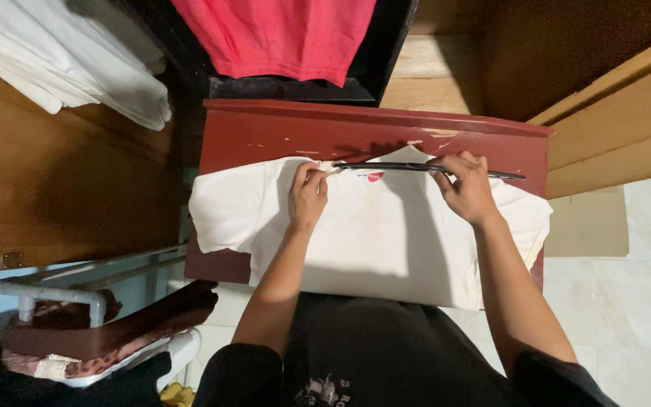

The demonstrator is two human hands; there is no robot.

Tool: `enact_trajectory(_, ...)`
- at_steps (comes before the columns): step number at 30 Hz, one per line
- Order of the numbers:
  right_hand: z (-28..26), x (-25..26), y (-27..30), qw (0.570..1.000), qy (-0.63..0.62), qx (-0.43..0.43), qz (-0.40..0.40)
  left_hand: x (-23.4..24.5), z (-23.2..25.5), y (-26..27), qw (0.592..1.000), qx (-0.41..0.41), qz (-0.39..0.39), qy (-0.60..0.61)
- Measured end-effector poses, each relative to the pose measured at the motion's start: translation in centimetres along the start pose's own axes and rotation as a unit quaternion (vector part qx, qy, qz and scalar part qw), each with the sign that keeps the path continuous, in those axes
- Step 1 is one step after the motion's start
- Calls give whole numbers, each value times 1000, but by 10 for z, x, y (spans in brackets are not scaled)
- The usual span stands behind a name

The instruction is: The person smooths several white t-shirts on a red cabinet, places each on a hanger, and hangs them in a closet. The shirts include a Bplus logo shirt, a Southern Port shirt, and a TPS logo shirt. The person repeats this process for each shirt.

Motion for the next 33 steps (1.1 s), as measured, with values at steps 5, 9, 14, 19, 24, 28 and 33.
enact_trajectory(5,-5,0,-3,1000,-6,13,1,2,11,-9,1000,-14,22,6)
enact_trajectory(9,-3,3,-5,999,-36,-3,-2,7,22,-17,998,-40,40,17)
enact_trajectory(14,5,9,-7,999,-47,-21,1,14,29,-19,998,-48,42,8)
enact_trajectory(19,4,14,-12,999,-49,-6,12,15,32,-20,996,-72,48,-2)
enact_trajectory(24,5,18,-7,996,-82,-25,26,23,27,-13,997,-58,49,15)
enact_trajectory(28,-5,-1,6,998,-45,37,20,21,32,-3,996,-54,60,30)
enact_trajectory(33,-16,-36,13,993,-95,-24,70,29,46,0,994,-93,59,3)
Point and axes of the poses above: each hand's wrist, its own y-axis away from the middle knuckle, its own x-axis out of the back of the hand, z = x × y, the point moved 3 cm from there along -y, towards the middle knuckle, and after that the axes turned 6 degrees about y, right-handed, at the moved point
